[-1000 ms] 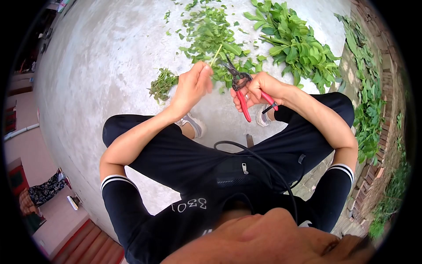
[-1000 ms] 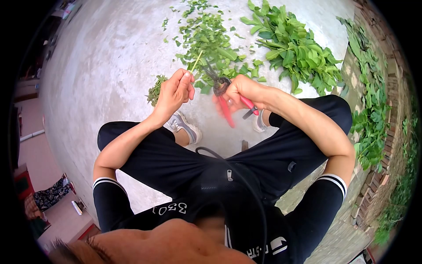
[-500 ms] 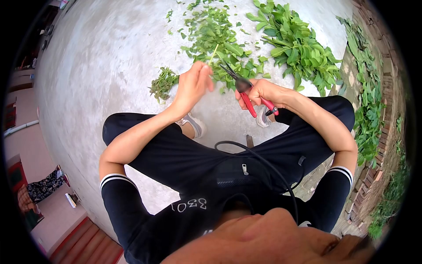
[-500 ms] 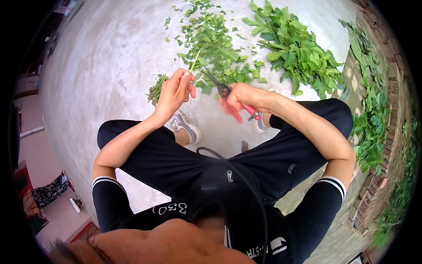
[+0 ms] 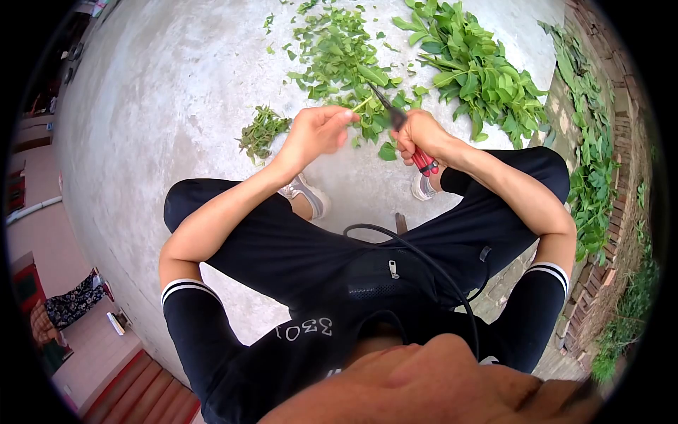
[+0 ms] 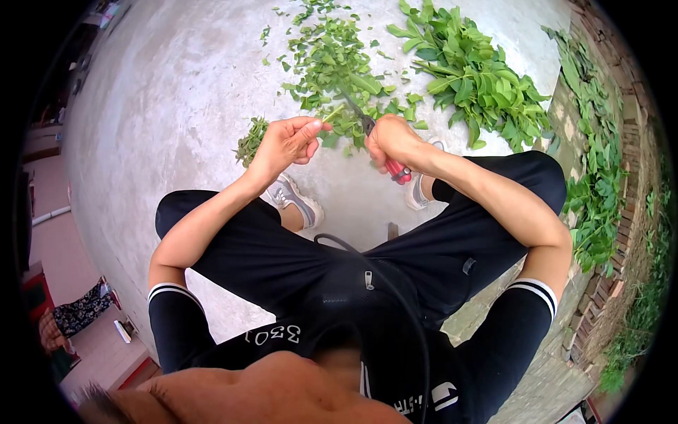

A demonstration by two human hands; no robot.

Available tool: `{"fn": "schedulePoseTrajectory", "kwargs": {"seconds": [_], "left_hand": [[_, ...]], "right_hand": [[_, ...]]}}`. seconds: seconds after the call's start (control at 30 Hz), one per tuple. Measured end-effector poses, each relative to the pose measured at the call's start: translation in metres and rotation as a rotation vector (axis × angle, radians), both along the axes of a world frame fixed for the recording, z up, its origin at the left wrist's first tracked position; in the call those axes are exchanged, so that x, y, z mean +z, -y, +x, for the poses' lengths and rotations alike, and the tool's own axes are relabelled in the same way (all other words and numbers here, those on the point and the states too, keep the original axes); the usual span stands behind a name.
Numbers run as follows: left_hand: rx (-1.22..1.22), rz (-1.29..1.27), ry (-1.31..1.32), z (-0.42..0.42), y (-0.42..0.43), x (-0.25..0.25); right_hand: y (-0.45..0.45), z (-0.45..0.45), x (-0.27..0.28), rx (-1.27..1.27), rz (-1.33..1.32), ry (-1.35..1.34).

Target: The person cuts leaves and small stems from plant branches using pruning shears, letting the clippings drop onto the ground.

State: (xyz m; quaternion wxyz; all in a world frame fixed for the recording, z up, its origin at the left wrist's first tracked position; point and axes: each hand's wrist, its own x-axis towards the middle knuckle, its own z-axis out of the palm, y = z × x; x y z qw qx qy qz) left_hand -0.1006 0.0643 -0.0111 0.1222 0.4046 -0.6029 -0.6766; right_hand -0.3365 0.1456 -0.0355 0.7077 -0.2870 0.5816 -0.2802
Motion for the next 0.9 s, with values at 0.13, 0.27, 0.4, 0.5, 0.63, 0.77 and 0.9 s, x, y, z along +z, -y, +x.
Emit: {"fn": "schedulePoseTrajectory", "kwargs": {"seconds": [0.13, 0.27, 0.4, 0.5, 0.63, 0.77, 0.9], "left_hand": [[0.176, 0.206, -0.196, 0.001, 0.013, -0.006], [0.225, 0.214, -0.234, 0.0, 0.016, -0.004], [0.132, 0.239, -0.18, -0.003, 0.008, -0.008], [0.092, 0.268, -0.2, -0.004, 0.003, -0.006], [0.122, 0.241, -0.233, -0.005, 0.013, -0.005], [0.182, 0.252, -0.292, -0.005, 0.024, -0.009], [0.188, 0.329, -0.32, -0.008, 0.022, -0.01]], "right_hand": [[0.004, -0.005, -0.014, -0.068, -0.002, 0.022], [-0.008, 0.012, 0.002, 0.096, -0.081, 0.002], [-0.006, 0.016, -0.002, 0.084, -0.091, 0.021], [0.002, 0.009, 0.008, 0.168, -0.032, -0.107], [0.002, 0.001, -0.006, 0.061, -0.028, -0.133], [0.002, 0.003, -0.006, 0.043, -0.109, -0.104], [-0.005, 0.016, 0.008, 0.051, -0.102, 0.003]]}}
